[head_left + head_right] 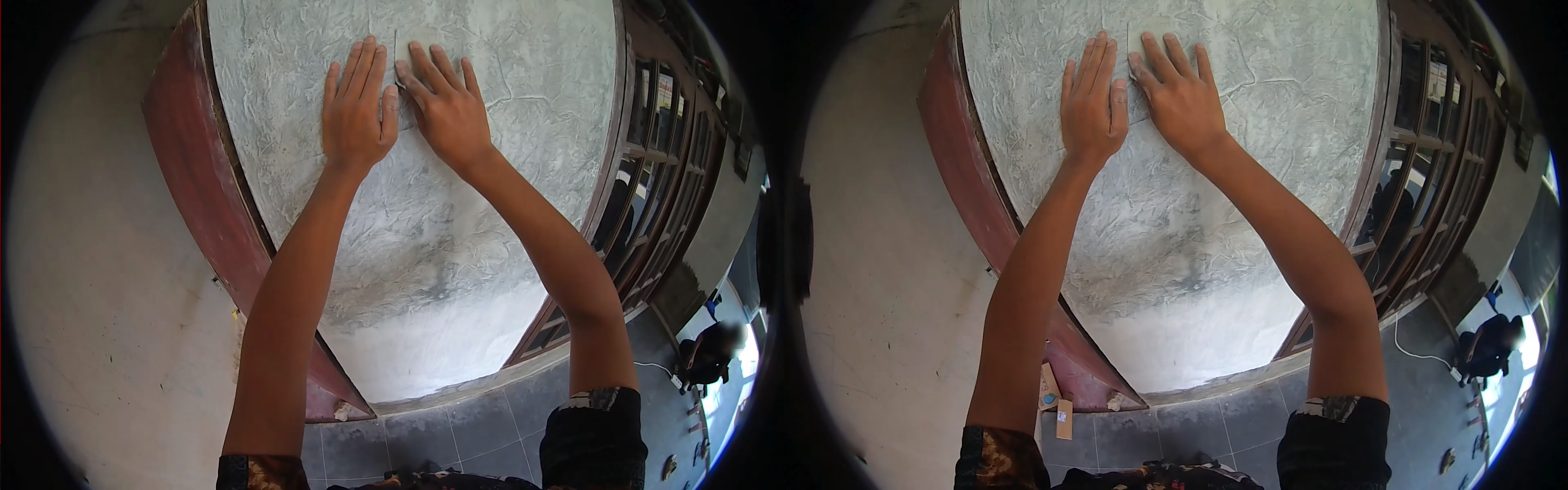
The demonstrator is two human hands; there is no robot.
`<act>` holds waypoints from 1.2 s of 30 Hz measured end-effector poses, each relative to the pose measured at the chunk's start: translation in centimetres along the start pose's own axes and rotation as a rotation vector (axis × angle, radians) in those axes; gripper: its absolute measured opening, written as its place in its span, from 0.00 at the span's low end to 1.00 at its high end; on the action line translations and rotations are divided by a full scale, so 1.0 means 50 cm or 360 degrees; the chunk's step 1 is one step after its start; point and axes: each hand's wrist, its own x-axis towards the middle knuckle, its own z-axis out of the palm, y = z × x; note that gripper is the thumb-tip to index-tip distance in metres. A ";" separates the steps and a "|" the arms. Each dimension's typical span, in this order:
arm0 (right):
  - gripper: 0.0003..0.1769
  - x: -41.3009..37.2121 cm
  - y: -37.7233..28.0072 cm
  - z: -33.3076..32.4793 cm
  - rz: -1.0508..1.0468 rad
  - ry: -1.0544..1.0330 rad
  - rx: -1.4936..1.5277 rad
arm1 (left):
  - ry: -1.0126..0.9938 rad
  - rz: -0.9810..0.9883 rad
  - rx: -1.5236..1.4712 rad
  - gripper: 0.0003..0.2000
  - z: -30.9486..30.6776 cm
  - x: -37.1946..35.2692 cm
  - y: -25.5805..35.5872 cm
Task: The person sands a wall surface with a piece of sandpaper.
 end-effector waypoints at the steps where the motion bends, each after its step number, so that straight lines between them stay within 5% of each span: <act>1: 0.22 -0.051 -0.025 -0.010 -0.0008 -0.0091 0.0048 | 0.0004 -0.0003 -0.0002 0.26 0.002 0.000 -0.001; 4: 0.22 -0.193 -0.076 -0.013 -0.0052 -0.0307 0.0060 | -0.0003 -0.0010 0.0021 0.25 0.001 -0.005 0.003; 8: 0.22 0.013 0.009 -0.007 0.0099 0.0023 -0.0071 | 0.0050 -0.0033 0.0067 0.25 0.004 0.001 0.000; 11: 0.23 -0.004 0.006 0.015 0.0089 0.0060 -0.0049 | 0.0008 -0.0008 0.0167 0.25 0.004 0.003 -0.009; 14: 0.26 -0.156 -0.064 -0.011 -0.0007 -0.0247 0.0025 | -0.0119 0.0150 0.0178 0.26 -0.022 0.001 -0.038; 21: 0.22 0.002 -0.012 0.013 0.0032 0.0037 -0.0011 | -0.0102 0.0047 0.0292 0.27 -0.024 -0.005 -0.028; 26: 0.22 -0.160 -0.109 -0.022 -0.0101 -0.0286 0.0023 | -0.0073 0.0002 0.0299 0.26 -0.024 -0.007 -0.028; 32: 0.23 0.016 -0.020 0.009 0.0088 0.0013 -0.0012 | -0.0085 -0.0006 0.0278 0.26 -0.027 -0.010 -0.031; 36: 0.26 -0.180 -0.090 -0.010 -0.0030 -0.0323 0.0067 | -0.0055 0.0009 0.0262 0.27 -0.026 -0.009 -0.031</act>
